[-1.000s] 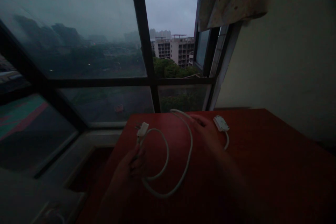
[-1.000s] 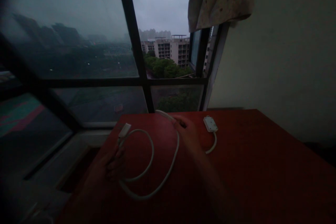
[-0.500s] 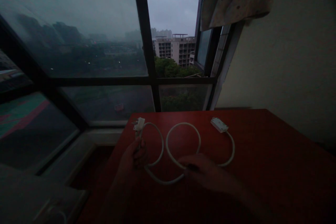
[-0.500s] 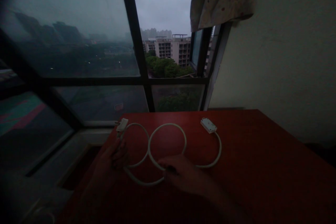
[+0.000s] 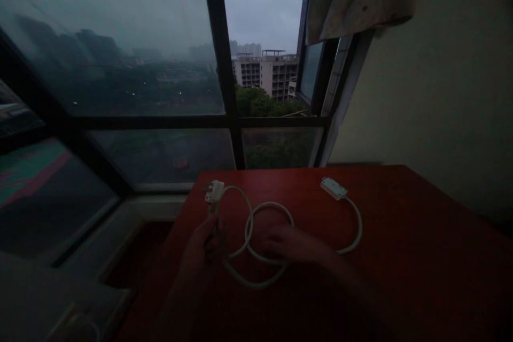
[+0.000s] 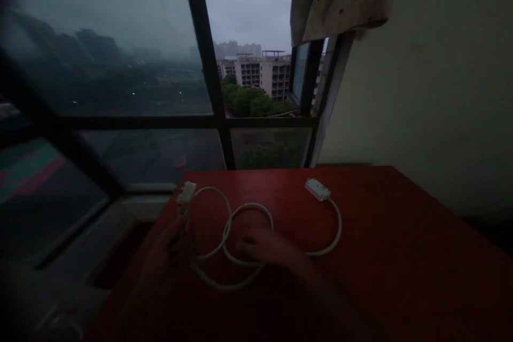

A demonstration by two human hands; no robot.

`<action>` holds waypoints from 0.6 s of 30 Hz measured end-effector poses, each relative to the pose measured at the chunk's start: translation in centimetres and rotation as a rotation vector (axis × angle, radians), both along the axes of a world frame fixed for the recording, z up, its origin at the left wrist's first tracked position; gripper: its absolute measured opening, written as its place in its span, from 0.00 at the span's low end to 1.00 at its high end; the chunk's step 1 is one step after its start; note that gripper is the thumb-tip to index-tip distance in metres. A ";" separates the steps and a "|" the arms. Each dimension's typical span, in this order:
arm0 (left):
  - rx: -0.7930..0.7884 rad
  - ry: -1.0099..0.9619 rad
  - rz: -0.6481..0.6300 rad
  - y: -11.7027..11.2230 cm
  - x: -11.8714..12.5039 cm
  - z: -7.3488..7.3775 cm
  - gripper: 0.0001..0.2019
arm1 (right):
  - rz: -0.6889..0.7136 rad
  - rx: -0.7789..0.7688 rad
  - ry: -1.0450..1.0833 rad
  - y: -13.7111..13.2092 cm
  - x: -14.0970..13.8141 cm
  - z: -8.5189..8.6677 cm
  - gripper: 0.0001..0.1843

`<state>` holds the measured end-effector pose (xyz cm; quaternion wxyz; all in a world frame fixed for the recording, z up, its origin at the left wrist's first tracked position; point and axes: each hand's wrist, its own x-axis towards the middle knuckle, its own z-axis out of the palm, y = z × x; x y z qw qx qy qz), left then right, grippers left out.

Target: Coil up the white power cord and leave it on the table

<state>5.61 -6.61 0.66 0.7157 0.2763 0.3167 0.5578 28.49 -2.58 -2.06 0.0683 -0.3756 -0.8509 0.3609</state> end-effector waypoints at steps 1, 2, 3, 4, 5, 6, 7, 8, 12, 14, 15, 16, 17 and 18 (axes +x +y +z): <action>0.006 0.007 -0.011 -0.1 0.1 -0.1 0.14 | -0.118 0.072 -0.028 0.7 -0.5 0.0 0.15; 0.010 0.013 -0.016 -0.3 0.2 -0.1 0.14 | -0.241 0.148 -0.086 1.4 -1.0 -0.1 0.16; 0.011 0.016 -0.018 -0.4 0.2 -0.2 0.14 | -0.348 0.215 -0.158 2.0 -1.6 -0.1 0.17; 0.009 0.015 -0.014 -0.6 0.3 -0.2 0.14 | -0.424 0.258 -0.231 2.6 -2.1 -0.2 0.18; 0.005 0.011 -0.007 -0.8 0.4 -0.2 0.14 | -0.472 0.276 -0.291 3.1 -2.6 -0.4 0.18; 0.002 0.007 0.002 -1.0 0.4 -0.2 0.14 | -0.501 0.276 -0.327 3.6 -3.1 -0.5 0.17; 0.001 0.005 0.014 -1.2 0.4 -0.1 0.14 | -0.514 0.268 -0.336 4.0 -3.4 -0.6 0.16; 0.002 0.004 0.024 -1.4 0.4 0.0 0.14 | -0.520 0.264 -0.327 4.5 -3.6 -0.7 0.16; 0.013 -0.005 0.100 -2.0 -0.8 0.4 0.13 | -0.564 0.271 -0.271 6.2 -3.0 -0.4 0.15; 0.021 -0.030 0.154 -2.0 -1.7 0.5 0.12 | -0.582 0.275 -0.225 7.0 -2.1 0.3 0.16; 0.029 -0.043 0.174 -2.0 -2.1 0.5 0.11 | -0.606 0.275 -0.167 7.3 -1.6 0.9 0.17; 0.040 -0.054 0.186 -1.9 -2.4 0.5 0.11 | -0.642 0.274 -0.073 7.4 -1.0 1.6 0.18; 0.050 -0.061 0.193 -1.8 -2.6 0.4 0.11 | -0.697 0.264 0.074 7.5 -0.5 2.4 0.20; 0.056 -0.063 0.198 -1.7 -2.5 0.3 0.12 | -0.745 0.245 0.249 7.4 -0.1 3.3 0.21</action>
